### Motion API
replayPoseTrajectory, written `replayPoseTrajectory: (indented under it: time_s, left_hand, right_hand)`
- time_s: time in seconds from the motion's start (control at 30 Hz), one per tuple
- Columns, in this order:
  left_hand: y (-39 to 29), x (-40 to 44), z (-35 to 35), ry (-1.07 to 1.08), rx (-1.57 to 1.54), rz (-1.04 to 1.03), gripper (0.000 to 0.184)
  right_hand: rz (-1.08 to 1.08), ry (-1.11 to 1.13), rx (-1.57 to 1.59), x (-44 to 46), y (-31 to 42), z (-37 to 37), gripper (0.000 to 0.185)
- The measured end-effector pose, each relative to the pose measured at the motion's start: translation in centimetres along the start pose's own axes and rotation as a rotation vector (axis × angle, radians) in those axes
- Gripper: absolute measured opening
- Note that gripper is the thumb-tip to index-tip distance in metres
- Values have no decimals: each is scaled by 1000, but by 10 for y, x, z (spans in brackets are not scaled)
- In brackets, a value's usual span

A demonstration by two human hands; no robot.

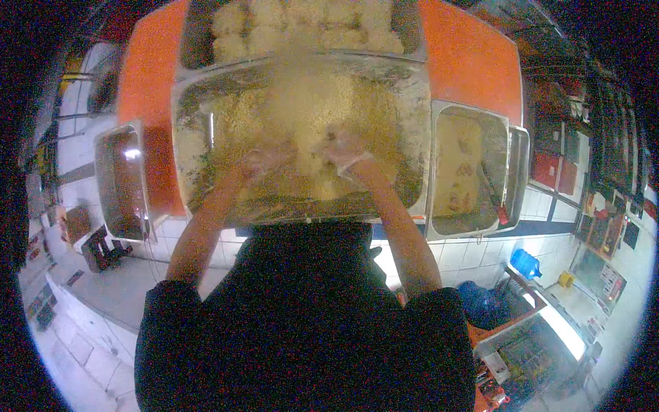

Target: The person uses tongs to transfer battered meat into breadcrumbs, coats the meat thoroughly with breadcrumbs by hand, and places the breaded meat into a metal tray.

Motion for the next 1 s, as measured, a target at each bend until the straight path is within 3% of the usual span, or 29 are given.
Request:
replayPoseTrajectory:
  time_s: [0.07,0.1,0.2,0.27,0.3,0.37,0.4,0.43,0.5,0.53,0.57,0.6,0.63,0.67,0.7,0.77,0.8,0.83,0.9,0.97,1.0]
  left_hand:
    - [-5,-6,7,25,-132,143,43]
    - [-13,-9,11,33,-176,192,44]
    - [-42,-6,18,203,275,321,50]
    - [-12,20,7,72,-89,249,50]
    - [-21,22,4,28,-210,219,50]
    - [-41,23,-3,-133,-95,119,51]
    - [-51,26,-6,-184,-56,86,52]
    - [-61,34,-5,-308,257,184,51]
    - [-48,36,-1,-428,576,275,50]
    - [-26,24,6,-478,605,-74,47]
    - [-23,14,5,-497,608,-249,46]
    - [-27,2,5,-512,620,-422,45]
    - [-27,-8,2,-276,975,-80,39]
    - [-20,-12,-4,-162,1130,110,37]
    - [-12,-16,-11,-15,1293,282,35]
    - [34,-8,-40,-203,1285,70,27]
    - [36,-19,-52,-205,1283,74,27]
    - [33,-37,-69,-313,435,54,25]
    - [46,-30,-83,-376,-409,14,25]
    - [31,-10,-84,-335,-259,427,30]
    - [16,-6,-84,-298,-204,571,32]
  right_hand:
    - [56,108,134,-2,-4,-3,48]
    - [39,75,44,-9,14,5,47]
    - [-2,27,-26,-16,21,10,45]
    - [-14,9,-13,-20,13,21,44]
    - [176,-54,-155,-33,12,30,41]
    - [359,-120,-298,-38,12,40,37]
    - [201,-54,-554,-36,16,50,37]
    - [37,13,-806,-35,20,58,39]
    - [89,-75,-837,-56,-1,52,38]
    - [115,-116,-849,-70,-14,47,38]
    - [141,-156,-862,-84,-21,43,38]
    - [327,-301,-1000,-100,-23,38,37]
    - [422,-369,-1063,-102,-33,31,36]
    - [513,-446,-1130,-104,-45,23,35]
    - [428,7,-1059,-96,-82,-1,35]
    - [335,449,-959,-89,-83,-11,34]
    - [253,492,-911,-86,-49,-9,33]
    - [171,532,-863,-85,-29,-6,31]
    - [270,540,-957,-83,-37,-7,30]
    - [361,550,-1049,-80,-57,-17,30]
    - [428,295,-897,-77,-74,-28,16]
Point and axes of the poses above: each hand's wrist, its own x-axis towards the middle knuckle, its own z-axis out of the back of the hand, y = z × x, the point moved 1 cm from there along x, towards the middle knuckle, and after that the axes turned 6 degrees about z, right-handed, at the moved point
